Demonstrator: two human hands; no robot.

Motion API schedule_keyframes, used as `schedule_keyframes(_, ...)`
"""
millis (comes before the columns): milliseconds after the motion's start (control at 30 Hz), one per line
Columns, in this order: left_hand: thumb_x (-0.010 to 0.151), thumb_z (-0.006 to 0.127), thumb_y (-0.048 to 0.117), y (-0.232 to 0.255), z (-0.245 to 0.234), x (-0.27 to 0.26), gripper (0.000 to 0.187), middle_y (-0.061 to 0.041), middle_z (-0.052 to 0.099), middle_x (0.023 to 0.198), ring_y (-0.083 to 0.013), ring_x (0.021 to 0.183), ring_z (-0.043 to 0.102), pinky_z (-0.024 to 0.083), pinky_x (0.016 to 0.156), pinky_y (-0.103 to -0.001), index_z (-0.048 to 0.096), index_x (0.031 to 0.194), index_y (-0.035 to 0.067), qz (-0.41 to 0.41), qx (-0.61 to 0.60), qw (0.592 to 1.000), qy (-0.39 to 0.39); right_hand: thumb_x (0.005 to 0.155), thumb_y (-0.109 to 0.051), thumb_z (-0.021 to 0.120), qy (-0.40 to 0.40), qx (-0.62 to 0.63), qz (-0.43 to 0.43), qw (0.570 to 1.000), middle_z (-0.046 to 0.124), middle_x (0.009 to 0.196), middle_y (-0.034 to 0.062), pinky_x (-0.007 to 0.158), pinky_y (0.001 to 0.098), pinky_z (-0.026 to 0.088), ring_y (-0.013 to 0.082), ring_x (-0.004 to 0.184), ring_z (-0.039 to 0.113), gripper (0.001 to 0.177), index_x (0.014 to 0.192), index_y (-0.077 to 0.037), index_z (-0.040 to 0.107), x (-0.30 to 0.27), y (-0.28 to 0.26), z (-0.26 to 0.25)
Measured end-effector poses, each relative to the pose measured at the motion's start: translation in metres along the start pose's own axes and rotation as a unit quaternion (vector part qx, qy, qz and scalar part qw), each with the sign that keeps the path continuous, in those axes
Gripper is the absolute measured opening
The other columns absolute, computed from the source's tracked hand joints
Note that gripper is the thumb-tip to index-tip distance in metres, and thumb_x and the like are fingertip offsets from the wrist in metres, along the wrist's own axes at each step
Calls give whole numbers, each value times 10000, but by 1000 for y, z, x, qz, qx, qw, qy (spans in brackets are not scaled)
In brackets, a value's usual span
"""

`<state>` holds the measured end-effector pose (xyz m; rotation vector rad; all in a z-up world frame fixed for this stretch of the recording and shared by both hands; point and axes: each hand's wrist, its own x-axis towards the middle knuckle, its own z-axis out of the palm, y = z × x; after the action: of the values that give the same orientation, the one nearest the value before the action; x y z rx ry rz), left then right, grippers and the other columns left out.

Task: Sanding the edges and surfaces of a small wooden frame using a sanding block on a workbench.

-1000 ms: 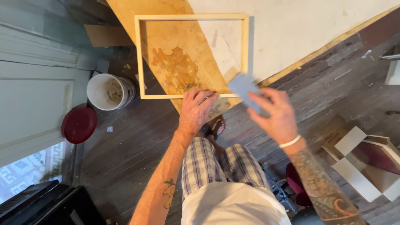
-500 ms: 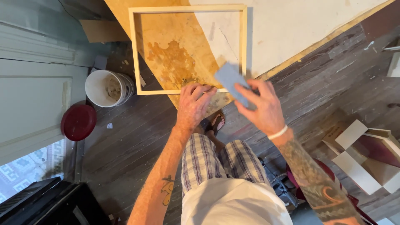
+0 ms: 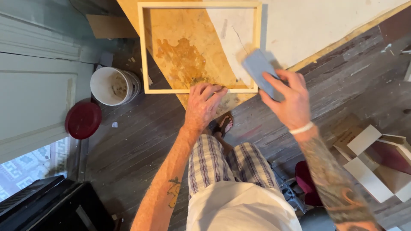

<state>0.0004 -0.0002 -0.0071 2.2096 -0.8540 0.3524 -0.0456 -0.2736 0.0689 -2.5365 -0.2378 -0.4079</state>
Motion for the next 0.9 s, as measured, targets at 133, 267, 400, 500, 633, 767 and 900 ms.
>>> schedule_keyframes(133, 1062, 560, 233, 4, -4, 2, 199, -6, 680, 1061, -260, 1032, 635, 458, 886, -387, 748, 1124, 213, -5, -10, 1000, -5, 823, -172, 888, -3, 22, 8, 1000, 638, 1141, 143, 875, 435, 548, 310, 956, 620, 402, 1209, -116, 790, -16, -14, 18)
schedule_keyframes(267, 1044, 594, 218, -1, -3, 3, 173, -14, 685, 1051, -256, 1022, 639, 465, 875, -390, 754, 1109, 201, 2, 4, 1000, 0, 813, -140, 894, -7, 14, 9, 1000, 645, 1165, 136, 890, 422, 546, 304, 977, 627, 430, 1231, -117, 790, -8, -13, 0)
schedule_keyframes(400, 1068, 546, 262, 3, -3, 3, 216, -15, 686, 1065, -263, 1032, 637, 461, 871, -388, 748, 1123, 211, -1, -2, 1000, -5, 837, -177, 892, 15, 34, 13, 999, 624, 1123, 162, 855, 448, 548, 329, 935, 621, 380, 1190, -88, 784, 7, -32, 27)
schedule_keyframes(500, 1072, 546, 247, 0, -2, 0, 213, -14, 679, 1062, -267, 1024, 636, 464, 856, -388, 748, 1119, 201, 1, -1, 1000, -10, 784, -171, 889, -19, 24, 28, 999, 650, 1176, 99, 872, 371, 556, 271, 974, 636, 440, 1213, -159, 792, -23, -36, 10)
schedule_keyframes(633, 1061, 559, 239, 4, -4, 0, 201, -17, 677, 1066, -262, 1029, 632, 456, 866, -393, 745, 1123, 195, -2, -7, 1000, -2, 846, -127, 885, -4, 10, 28, 1000, 618, 1156, 182, 866, 467, 548, 350, 959, 609, 404, 1227, -54, 776, -4, -18, 8)
schedule_keyframes(767, 1073, 539, 251, 4, -5, 3, 216, -6, 678, 1070, -258, 1033, 631, 454, 873, -383, 746, 1118, 206, -1, -6, 1000, -8, 812, -157, 885, -1, 12, 28, 1000, 627, 1165, 142, 875, 418, 545, 311, 968, 623, 429, 1226, -113, 782, -13, -35, 15)
schedule_keyframes(900, 1071, 547, 250, 4, -5, 3, 206, 0, 676, 1059, -246, 1012, 634, 449, 870, -377, 744, 1115, 208, -6, -3, 1000, 2, 831, -142, 887, -16, -1, 22, 1000, 627, 1154, 153, 881, 455, 540, 324, 959, 609, 415, 1230, -99, 785, -19, -7, -1)
